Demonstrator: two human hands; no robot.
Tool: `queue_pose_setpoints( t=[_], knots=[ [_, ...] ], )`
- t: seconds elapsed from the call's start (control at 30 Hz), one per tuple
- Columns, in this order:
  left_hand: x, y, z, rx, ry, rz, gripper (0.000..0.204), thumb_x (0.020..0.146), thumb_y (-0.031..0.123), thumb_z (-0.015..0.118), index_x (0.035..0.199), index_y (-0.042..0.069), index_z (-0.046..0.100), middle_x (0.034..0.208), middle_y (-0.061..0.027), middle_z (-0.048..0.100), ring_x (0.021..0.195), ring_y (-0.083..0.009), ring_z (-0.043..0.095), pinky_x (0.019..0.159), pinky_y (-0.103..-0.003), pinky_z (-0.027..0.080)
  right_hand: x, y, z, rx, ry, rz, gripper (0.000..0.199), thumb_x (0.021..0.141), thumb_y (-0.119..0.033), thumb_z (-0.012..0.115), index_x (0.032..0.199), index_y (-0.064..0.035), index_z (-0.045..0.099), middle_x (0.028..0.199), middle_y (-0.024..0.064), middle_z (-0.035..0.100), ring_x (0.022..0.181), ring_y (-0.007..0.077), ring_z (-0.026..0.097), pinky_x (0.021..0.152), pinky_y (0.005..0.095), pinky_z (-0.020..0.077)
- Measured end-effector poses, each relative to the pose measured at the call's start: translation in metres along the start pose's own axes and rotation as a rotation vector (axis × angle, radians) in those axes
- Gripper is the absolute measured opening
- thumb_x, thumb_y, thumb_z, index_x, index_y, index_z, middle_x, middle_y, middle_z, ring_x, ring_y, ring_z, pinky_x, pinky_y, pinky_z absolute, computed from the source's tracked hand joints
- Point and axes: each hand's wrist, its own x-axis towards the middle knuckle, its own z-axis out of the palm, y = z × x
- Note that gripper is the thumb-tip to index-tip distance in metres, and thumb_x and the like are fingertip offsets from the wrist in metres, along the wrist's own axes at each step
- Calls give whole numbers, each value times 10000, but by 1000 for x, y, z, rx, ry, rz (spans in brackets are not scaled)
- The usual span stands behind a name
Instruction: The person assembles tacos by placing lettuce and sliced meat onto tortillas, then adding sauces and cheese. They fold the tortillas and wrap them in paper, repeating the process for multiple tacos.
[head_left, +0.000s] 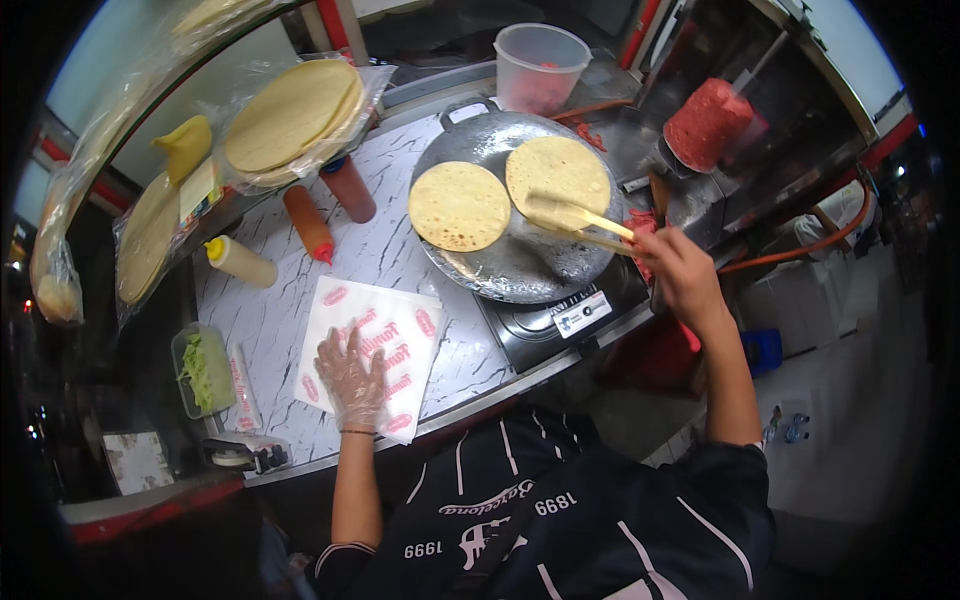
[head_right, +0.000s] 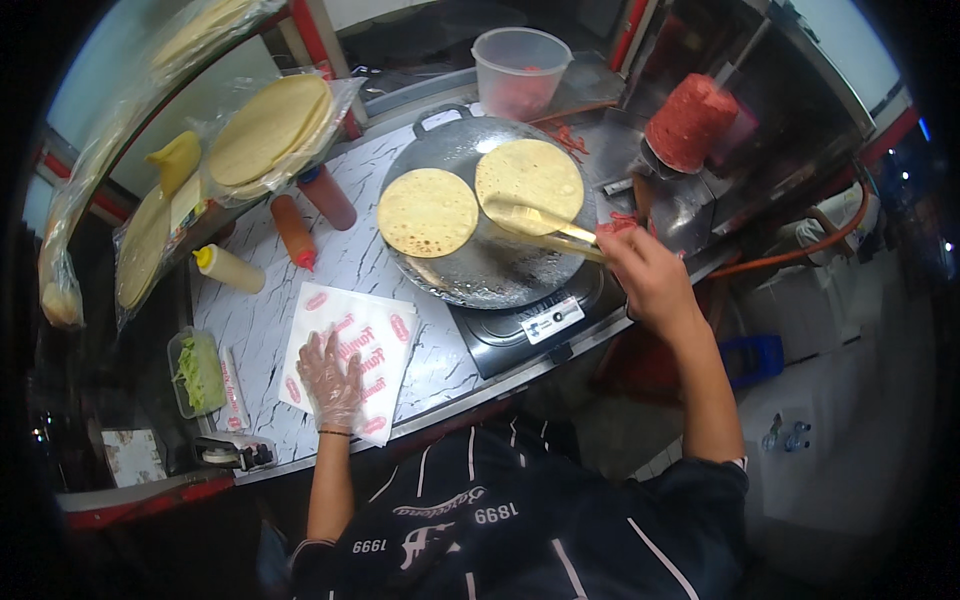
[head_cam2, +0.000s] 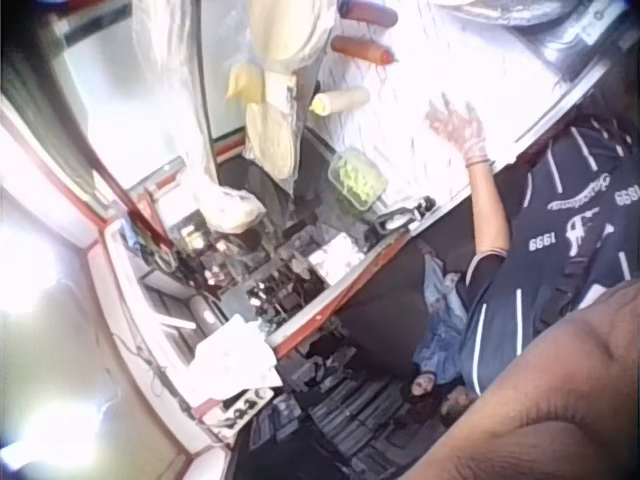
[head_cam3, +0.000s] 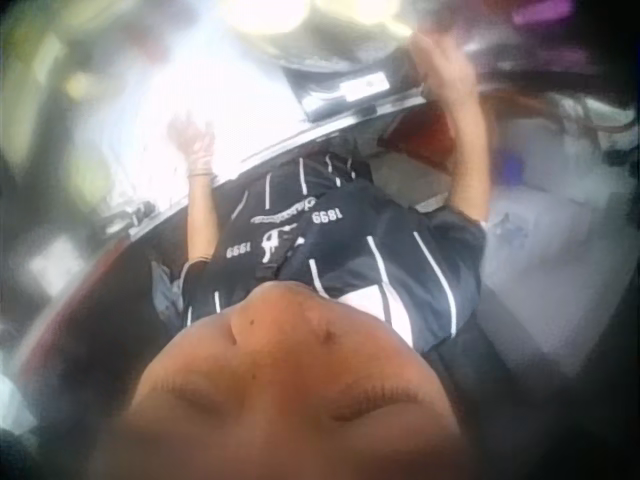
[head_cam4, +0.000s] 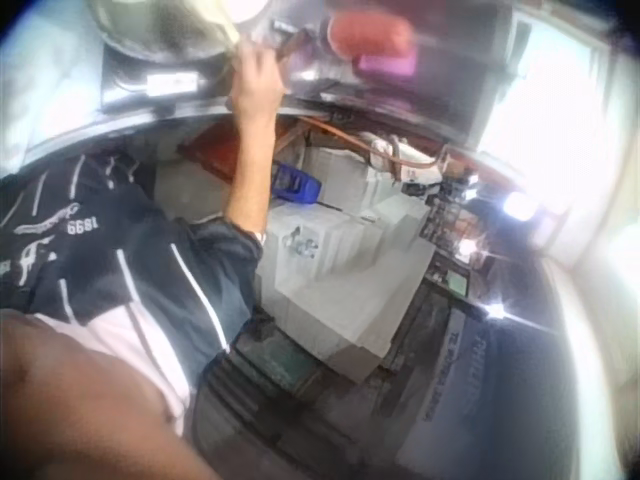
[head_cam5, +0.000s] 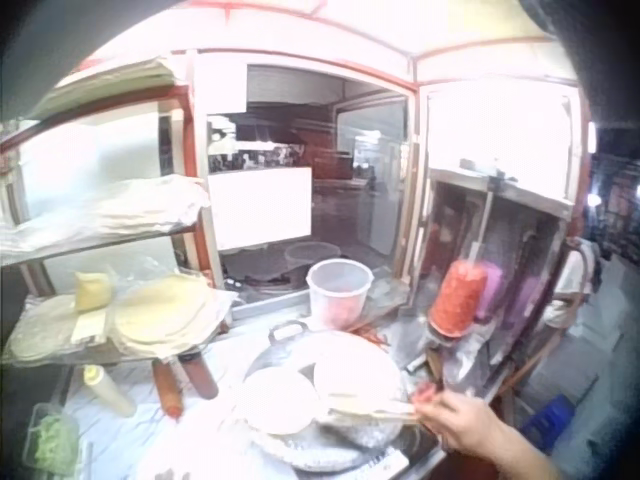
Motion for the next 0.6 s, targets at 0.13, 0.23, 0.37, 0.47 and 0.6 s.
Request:
queue_pose_setpoints(
  t=[0.13, 0.23, 0.37, 0.47, 0.6],
  knots=[
    [-2, -2, 3, 0, 34, 10, 699, 992, 477, 669, 1594, 154, 519, 1655, -214, 388, 1530, -462, 311, 1257, -686, 217, 15, -38, 29, -41, 65, -264, 570, 843, -14, 665, 1393, -155, 720, 1061, 117, 706, 905, 279, 717, 755, 394, 596],
    [-2, -4, 4, -11, 36, 17, 700, 996, 480, 661, 1598, 154, 513, 1651, -213, 399, 1532, -467, 309, 1260, -686, 211, 44, -78, 81, -91, 162, -230, 527, 876, -59, 627, 1394, -105, 710, 1010, 100, 642, 846, 257, 685, 712, 383, 578],
    [0, -5, 3, -13, -11, -6, 695, 1003, 479, 649, 1604, 161, 503, 1648, -212, 406, 1536, -468, 304, 1265, -686, 199, 79, -92, 98, -15, 217, -48, 434, 932, -29, 667, 1359, -86, 719, 926, 151, 635, 731, 310, 697, 689, 420, 578],
    [-2, -5, 4, -32, 9, -2, 694, 1007, 481, 642, 1605, 161, 501, 1654, -212, 403, 1539, -464, 301, 1268, -684, 191, 94, -74, 76, 142, 299, 151, 349, 1001, -88, 673, 1348, -48, 694, 959, 184, 660, 822, 371, 717, 743, 457, 571],
    [-2, -7, 2, -83, -12, -7, 692, 1007, 480, 641, 1604, 158, 504, 1662, -217, 393, 1543, -466, 296, 1270, -682, 184, 80, -71, 61, 126, 358, 192, 336, 1008, -122, 675, 1337, -60, 692, 970, 176, 673, 846, 398, 705, 768, 495, 561]
  ],
)
